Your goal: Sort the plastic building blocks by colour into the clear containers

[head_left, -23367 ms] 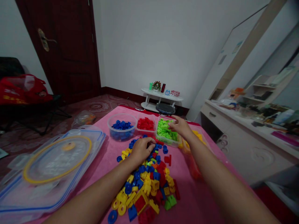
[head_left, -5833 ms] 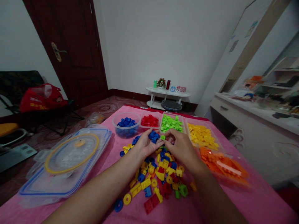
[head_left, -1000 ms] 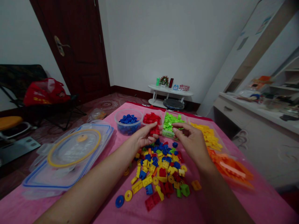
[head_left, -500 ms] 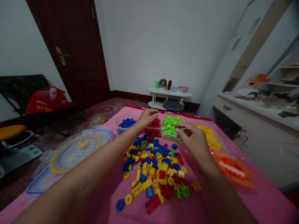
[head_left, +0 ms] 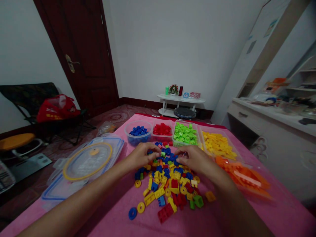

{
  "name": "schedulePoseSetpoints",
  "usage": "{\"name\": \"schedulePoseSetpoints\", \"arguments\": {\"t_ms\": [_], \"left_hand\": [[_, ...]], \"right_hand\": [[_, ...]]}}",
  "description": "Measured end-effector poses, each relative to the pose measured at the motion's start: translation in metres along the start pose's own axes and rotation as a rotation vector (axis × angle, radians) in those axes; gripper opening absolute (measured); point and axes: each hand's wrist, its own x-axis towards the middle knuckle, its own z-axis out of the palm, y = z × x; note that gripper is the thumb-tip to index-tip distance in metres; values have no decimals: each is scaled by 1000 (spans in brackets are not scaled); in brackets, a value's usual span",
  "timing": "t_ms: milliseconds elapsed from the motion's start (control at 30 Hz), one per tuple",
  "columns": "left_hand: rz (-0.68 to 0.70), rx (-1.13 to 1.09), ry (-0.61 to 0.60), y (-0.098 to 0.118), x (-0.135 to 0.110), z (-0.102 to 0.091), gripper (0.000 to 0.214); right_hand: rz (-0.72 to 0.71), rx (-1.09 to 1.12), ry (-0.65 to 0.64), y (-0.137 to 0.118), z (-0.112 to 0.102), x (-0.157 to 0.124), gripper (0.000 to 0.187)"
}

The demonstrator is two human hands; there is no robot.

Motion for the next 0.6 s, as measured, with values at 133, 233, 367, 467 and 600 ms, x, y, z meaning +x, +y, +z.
{"name": "schedulePoseSetpoints", "arguments": {"t_ms": [133, 233, 367, 467, 600], "left_hand": [[115, 126, -154, 16, -49, 10, 79], [238, 201, -273, 24, -70, 30, 88], [253, 262, -276, 20, -63, 50, 81], [246, 288, -251, 13, -49, 57, 78], [258, 306, -216, 13, -39, 57, 78]], "right_hand": [[68, -91, -63, 12, -14, -7, 37], [124, -105, -31, 19, -18, -8, 37], [118, -105, -48, 19, -4, -3, 27], [72, -104, -28, 16, 14, 2, 29], [67, -146, 21, 19, 31, 6, 35]]}}
